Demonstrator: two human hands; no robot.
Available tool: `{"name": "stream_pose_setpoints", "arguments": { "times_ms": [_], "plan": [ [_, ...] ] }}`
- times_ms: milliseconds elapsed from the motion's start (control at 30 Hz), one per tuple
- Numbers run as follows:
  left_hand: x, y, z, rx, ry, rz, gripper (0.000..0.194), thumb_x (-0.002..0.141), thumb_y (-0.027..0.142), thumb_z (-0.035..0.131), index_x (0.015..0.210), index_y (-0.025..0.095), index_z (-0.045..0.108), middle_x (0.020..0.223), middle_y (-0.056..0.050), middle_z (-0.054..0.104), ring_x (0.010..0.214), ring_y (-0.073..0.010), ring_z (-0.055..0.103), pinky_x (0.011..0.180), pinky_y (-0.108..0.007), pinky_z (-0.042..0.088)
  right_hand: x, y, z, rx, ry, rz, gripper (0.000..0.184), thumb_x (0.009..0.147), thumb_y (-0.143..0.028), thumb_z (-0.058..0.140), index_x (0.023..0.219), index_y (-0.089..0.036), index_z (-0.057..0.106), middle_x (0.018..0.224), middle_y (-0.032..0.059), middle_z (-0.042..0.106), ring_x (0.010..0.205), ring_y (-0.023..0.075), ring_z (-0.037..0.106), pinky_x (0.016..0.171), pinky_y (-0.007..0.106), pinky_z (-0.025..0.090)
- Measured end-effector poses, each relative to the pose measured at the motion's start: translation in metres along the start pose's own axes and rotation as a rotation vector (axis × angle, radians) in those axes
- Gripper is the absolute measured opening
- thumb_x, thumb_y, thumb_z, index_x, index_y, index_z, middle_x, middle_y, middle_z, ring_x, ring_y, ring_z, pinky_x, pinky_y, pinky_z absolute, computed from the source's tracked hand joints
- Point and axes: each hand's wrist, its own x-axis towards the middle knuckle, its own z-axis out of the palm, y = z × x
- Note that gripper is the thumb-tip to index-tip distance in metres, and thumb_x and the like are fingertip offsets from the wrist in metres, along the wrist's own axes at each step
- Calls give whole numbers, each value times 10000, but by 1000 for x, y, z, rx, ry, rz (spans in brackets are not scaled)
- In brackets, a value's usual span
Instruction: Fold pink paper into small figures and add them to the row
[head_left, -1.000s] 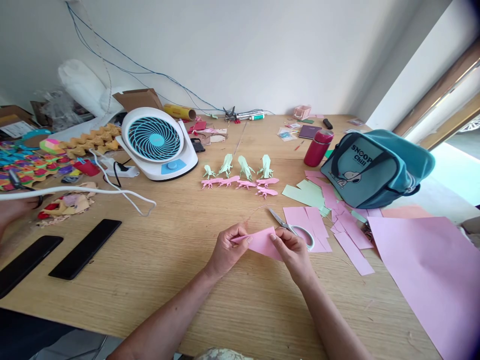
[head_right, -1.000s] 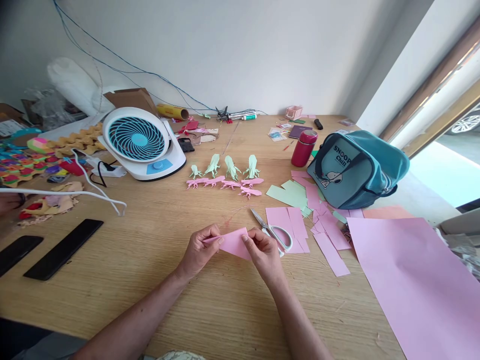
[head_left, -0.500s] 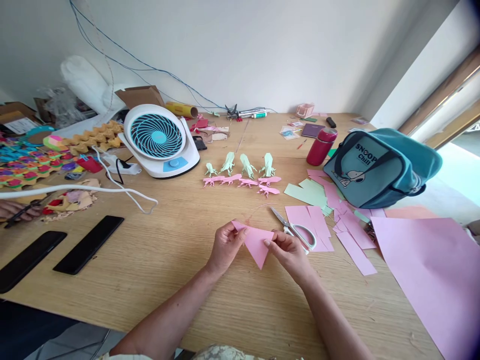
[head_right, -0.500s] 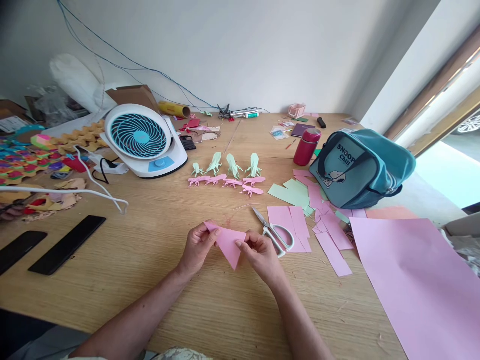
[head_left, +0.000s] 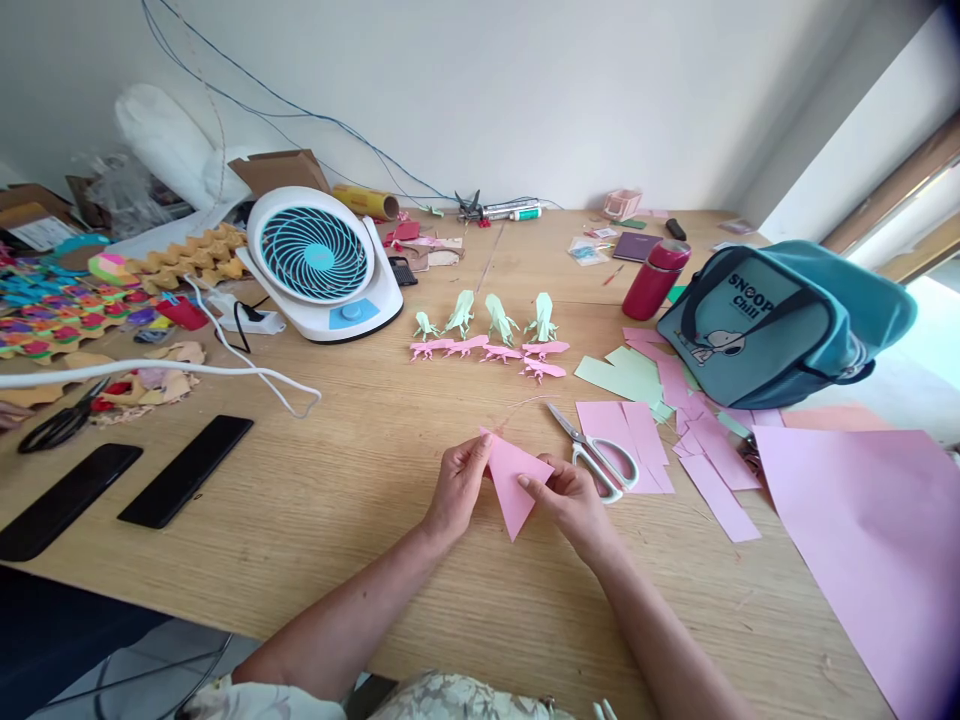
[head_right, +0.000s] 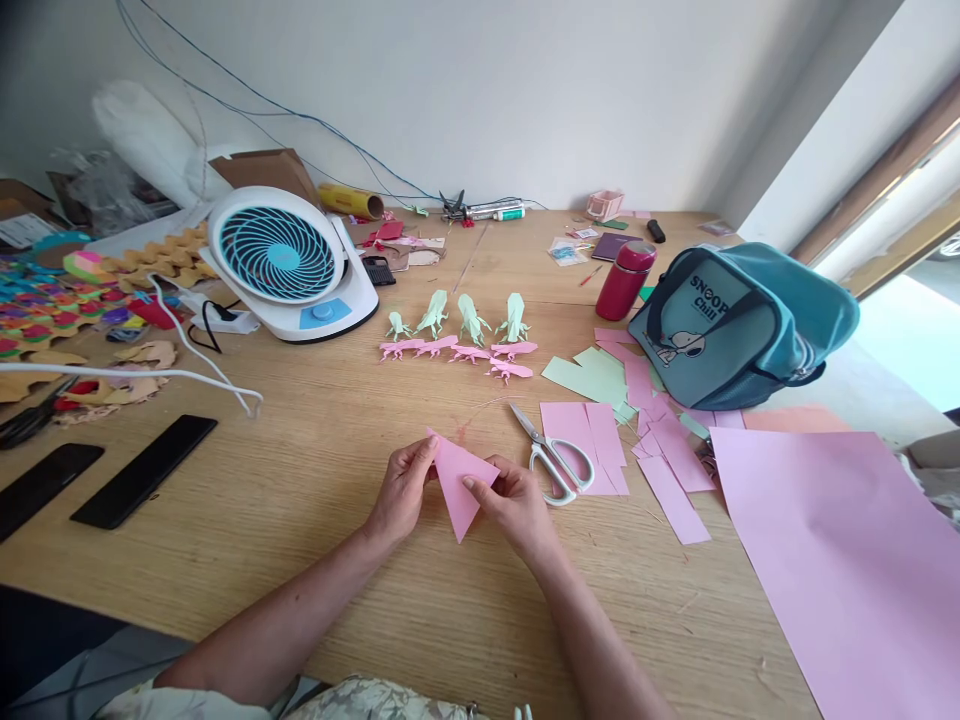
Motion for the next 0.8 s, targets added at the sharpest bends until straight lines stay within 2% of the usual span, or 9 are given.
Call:
{"name": "stream_pose_setpoints", "arguments": {
  "times_ms": [100,267,533,800],
  "plan": [
    [-4,-1,6,26,41,9,465,919,547,470,640,193,355,597,36,362,560,-100,347,546,-230,335,0,4,3,41,21,7,320,683,-461,801,691,-195,623,665,-4,562,599,137,480,537,259,380],
    [-6,-1,10,175,145,98,467,932,535,443,630,195,339,594,41,314,563,-100,289,524,-238,275,0,8,7,50,17,-7,308,689,-424,803,671,-192,602,640,-23,538,583,123,460,544,252,371],
    [0,-1,3,284,143,129,453,929,489,458,604,191,350,552,49,317,537,-93,287,507,-231,251,0,6,12,24,8,1,362,664,-477,796,635,-196,570,626,-17,517,582,121,430,526,244,365],
    [2,-1,3,271,144,109,477,903,496,489,572,191,332,538,47,307,535,-92,287,509,-231,249,-2,0,15,9,4,23,404,628,-511,805,621,-194,555,607,-20,505,571,118,429,517,242,376]
  ]
}}
